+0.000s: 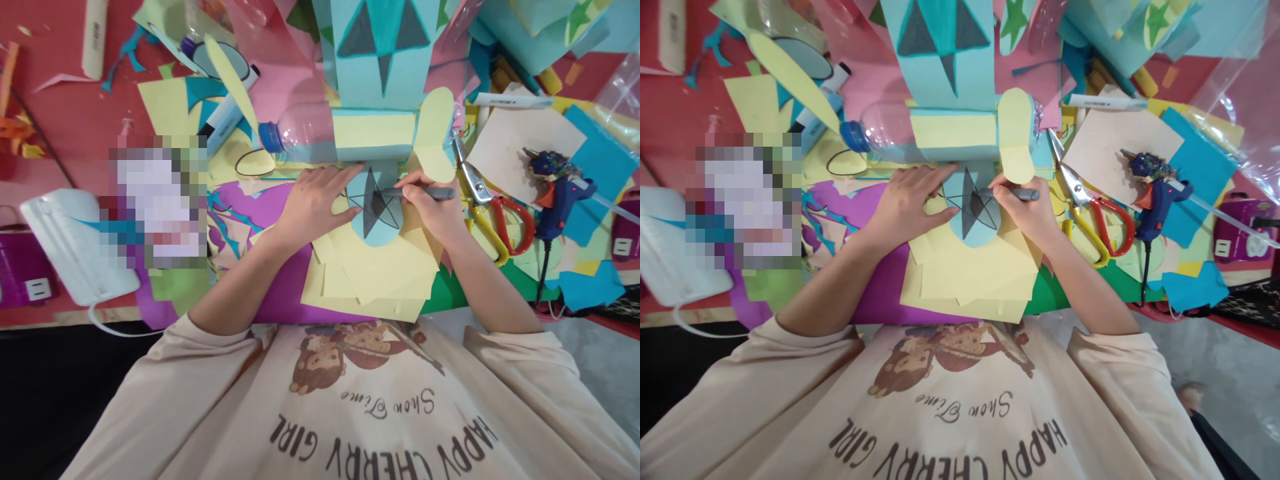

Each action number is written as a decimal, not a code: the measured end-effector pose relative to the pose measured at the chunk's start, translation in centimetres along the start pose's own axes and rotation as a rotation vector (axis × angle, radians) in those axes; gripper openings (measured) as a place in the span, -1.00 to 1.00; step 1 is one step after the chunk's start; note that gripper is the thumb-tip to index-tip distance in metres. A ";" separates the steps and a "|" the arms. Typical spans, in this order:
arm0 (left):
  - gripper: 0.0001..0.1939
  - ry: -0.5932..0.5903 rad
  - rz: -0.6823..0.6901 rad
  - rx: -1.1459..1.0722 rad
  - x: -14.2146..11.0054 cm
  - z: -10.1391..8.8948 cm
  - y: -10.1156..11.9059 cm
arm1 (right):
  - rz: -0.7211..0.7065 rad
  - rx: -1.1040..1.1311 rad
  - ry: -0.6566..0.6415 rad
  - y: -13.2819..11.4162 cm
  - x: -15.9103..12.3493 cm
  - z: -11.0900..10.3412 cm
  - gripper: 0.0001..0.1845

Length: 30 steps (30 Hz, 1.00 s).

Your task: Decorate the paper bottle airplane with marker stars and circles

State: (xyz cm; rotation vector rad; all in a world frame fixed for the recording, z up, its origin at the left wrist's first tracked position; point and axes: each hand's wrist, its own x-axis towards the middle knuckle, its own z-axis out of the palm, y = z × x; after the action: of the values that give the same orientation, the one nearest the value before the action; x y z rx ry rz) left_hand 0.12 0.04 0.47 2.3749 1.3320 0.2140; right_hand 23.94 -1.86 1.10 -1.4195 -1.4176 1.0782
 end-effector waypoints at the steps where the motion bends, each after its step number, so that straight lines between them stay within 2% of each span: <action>1: -0.37 0.001 0.001 0.000 0.0 0.0 0.0 | -0.001 -0.001 -0.003 -0.1 0.0 0.0 -0.86; 15: -0.38 0.021 0.006 -0.014 0.0 0.2 -0.2 | 0.008 0.034 0.046 0.5 0.1 0.2 -0.87; 23: -0.37 0.007 -0.002 -0.025 -0.1 0.1 -0.1 | 0.032 0.017 0.016 0.2 0.0 0.1 -0.84; 30: -0.38 0.002 0.001 -0.014 -0.1 0.1 -0.1 | -0.011 0.040 0.037 0.8 0.0 0.1 -0.86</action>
State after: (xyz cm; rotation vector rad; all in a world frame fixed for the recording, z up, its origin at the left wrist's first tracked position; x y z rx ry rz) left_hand 0.01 0.02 0.33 2.3643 1.3266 0.2254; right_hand 24.06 -1.87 0.35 -1.3946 -1.3693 1.0619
